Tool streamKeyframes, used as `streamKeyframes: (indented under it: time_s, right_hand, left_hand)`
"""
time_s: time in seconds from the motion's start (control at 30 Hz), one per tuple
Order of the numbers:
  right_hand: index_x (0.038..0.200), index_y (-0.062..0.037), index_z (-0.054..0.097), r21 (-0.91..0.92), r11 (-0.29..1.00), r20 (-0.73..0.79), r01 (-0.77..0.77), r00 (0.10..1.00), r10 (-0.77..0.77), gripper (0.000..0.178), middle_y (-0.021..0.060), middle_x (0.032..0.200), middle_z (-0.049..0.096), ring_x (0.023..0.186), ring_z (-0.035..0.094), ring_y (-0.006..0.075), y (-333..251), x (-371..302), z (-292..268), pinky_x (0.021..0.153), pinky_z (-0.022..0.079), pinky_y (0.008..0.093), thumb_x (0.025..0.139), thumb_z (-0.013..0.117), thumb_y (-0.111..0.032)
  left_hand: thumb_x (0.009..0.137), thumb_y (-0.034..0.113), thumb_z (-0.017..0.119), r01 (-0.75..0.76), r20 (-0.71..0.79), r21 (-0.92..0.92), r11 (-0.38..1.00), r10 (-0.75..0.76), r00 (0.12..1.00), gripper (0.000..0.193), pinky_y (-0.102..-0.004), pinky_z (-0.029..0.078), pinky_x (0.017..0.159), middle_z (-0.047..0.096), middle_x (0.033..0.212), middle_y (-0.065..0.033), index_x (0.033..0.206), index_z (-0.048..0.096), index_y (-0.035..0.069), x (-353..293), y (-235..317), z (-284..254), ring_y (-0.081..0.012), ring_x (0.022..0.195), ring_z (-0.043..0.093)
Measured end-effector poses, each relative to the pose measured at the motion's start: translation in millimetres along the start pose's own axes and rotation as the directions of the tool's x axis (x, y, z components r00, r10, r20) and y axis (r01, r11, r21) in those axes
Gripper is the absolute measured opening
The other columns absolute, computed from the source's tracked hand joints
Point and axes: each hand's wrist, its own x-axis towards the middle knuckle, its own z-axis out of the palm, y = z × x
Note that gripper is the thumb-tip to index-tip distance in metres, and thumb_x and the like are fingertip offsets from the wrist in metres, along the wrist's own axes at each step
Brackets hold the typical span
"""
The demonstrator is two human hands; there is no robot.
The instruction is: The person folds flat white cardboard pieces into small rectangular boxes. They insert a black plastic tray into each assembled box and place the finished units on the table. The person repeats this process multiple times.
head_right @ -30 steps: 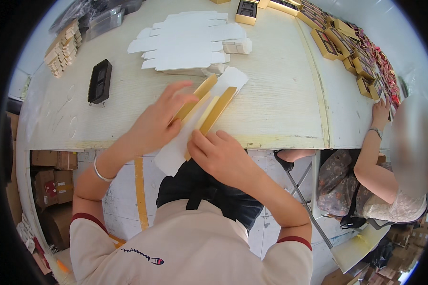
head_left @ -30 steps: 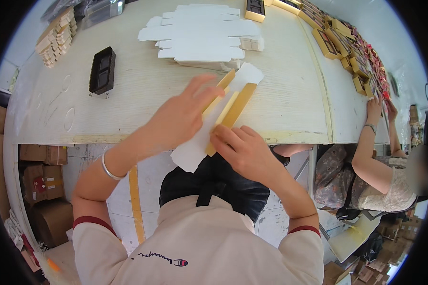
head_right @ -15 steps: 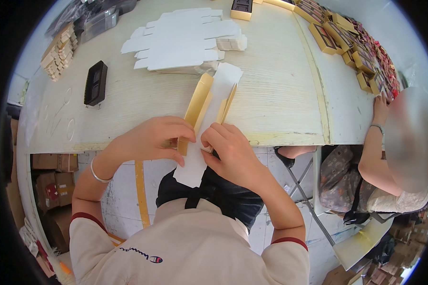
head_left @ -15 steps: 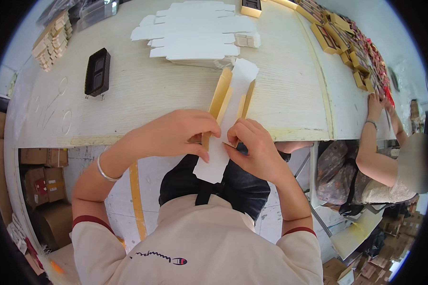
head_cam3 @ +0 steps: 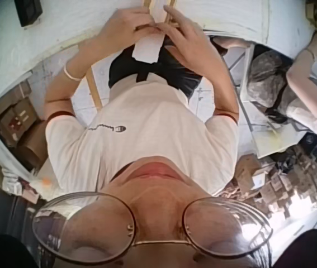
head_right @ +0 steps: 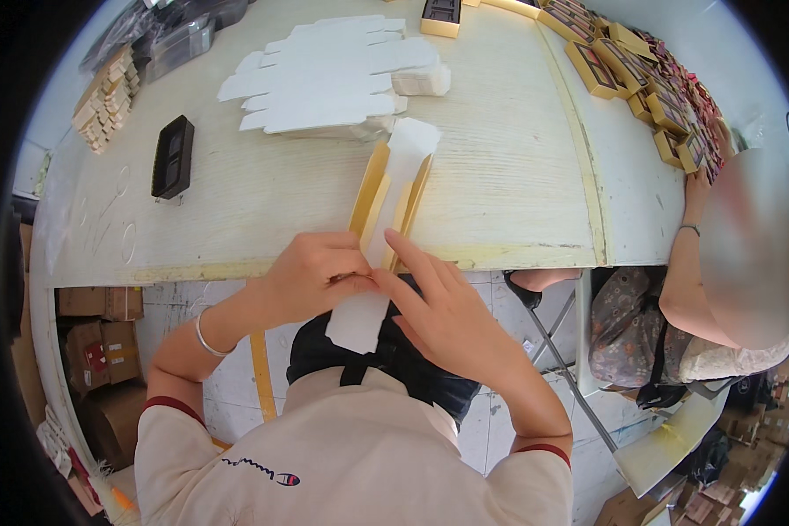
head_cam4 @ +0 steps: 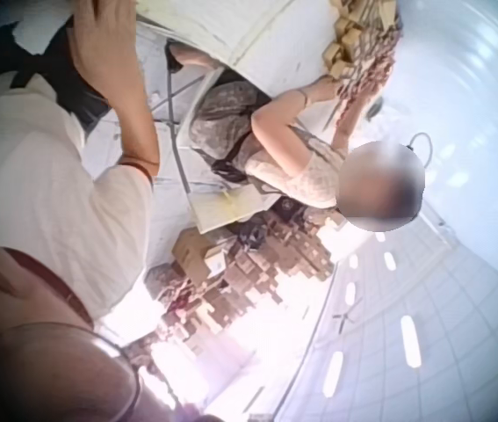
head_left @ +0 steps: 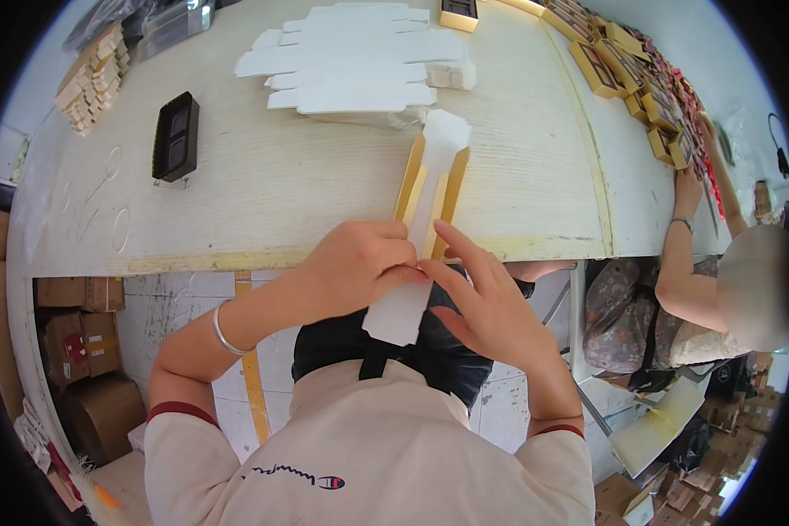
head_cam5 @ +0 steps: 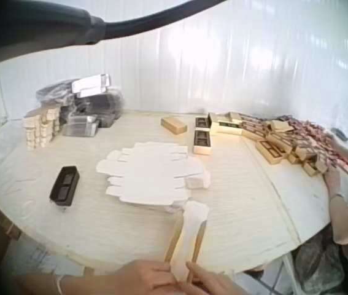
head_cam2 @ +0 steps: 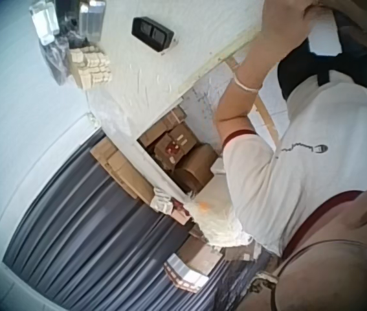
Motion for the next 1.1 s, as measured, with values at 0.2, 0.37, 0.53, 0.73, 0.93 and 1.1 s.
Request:
streamKeyframes:
  time_s: [0.2, 0.37, 0.53, 0.73, 0.93, 1.1]
  right_hand:
    - [0.103, 0.0004, 0.062, 0.058, 0.993, -0.268, 0.102, 0.960, -0.083, 0.032, 0.0170, 0.111, 0.059, 0.089, 0.059, 0.0311, 34, -29, 18, 0.074, 0.049, 0.0367, 0.072, 0.070, 0.004]
    - [0.100, -0.0007, 0.058, 0.506, 0.857, -0.343, -0.094, 0.890, 0.300, 0.021, 0.0135, 0.096, 0.058, 0.077, 0.057, 0.0223, 28, -23, 25, 0.067, 0.047, 0.0302, 0.081, 0.065, 0.005]
    - [0.105, 0.0002, 0.061, 0.256, 0.957, -0.437, -0.136, 0.867, 0.240, 0.029, 0.0151, 0.106, 0.055, 0.073, 0.055, 0.0218, 17, -13, 30, 0.057, 0.046, 0.0305, 0.078, 0.068, 0.007]
    - [0.103, 0.0005, 0.063, -0.238, 0.971, -0.363, -0.014, 0.929, -0.076, 0.033, 0.0150, 0.102, 0.057, 0.073, 0.056, 0.0251, 22, -20, 28, 0.061, 0.045, 0.0356, 0.071, 0.071, -0.003]
    - [0.099, -0.0006, 0.064, -0.161, 0.977, -0.071, -0.143, 0.989, 0.133, 0.030, 0.0117, 0.093, 0.059, 0.076, 0.058, 0.0273, 16, -17, 14, 0.064, 0.046, 0.0345, 0.070, 0.070, -0.001]
    - [0.095, -0.0021, 0.064, 0.217, 0.972, -0.027, -0.089, 0.995, 0.097, 0.025, 0.0109, 0.091, 0.061, 0.076, 0.056, 0.0279, 27, -7, -19, 0.066, 0.047, 0.0351, 0.072, 0.072, -0.001]
  left_hand:
    - [0.090, 0.018, 0.065, 0.032, 0.044, -0.187, 0.982, -0.024, 0.999, 0.016, -0.0331, 0.047, 0.059, 0.064, 0.079, -0.0089, 0.091, 0.067, 0.002, 9, 10, 12, -0.0235, 0.064, 0.059]
    - [0.096, 0.016, 0.056, 0.188, 0.148, -0.381, 0.905, -0.141, 0.979, 0.025, -0.0316, 0.048, 0.063, 0.063, 0.087, -0.0104, 0.117, 0.051, 0.005, 9, 11, 7, -0.0200, 0.070, 0.059]
    - [0.090, 0.005, 0.059, -0.015, -0.171, -0.300, 0.954, -0.039, 0.984, 0.030, -0.0373, 0.050, 0.063, 0.063, 0.093, -0.0117, 0.118, 0.047, 0.006, 6, 10, 32, -0.0302, 0.073, 0.062]
    - [0.086, 0.007, 0.066, -0.044, -0.168, -0.045, 0.998, 0.035, 0.985, 0.020, -0.0358, 0.051, 0.062, 0.060, 0.093, -0.0121, 0.101, 0.054, 0.002, 4, 20, 32, -0.0308, 0.074, 0.062]
    - [0.083, 0.011, 0.068, -0.004, -0.030, 0.109, 0.994, 0.007, 1.000, 0.019, -0.0371, 0.048, 0.059, 0.061, 0.085, -0.0106, 0.095, 0.056, 0.002, 3, 25, 25, -0.0305, 0.070, 0.060]
    - [0.080, 0.009, 0.068, 0.039, 0.281, 0.064, 0.997, -0.055, 0.958, 0.013, -0.0380, 0.047, 0.066, 0.062, 0.084, -0.0064, 0.089, 0.060, 0.005, 17, 21, -12, -0.0298, 0.076, 0.059]
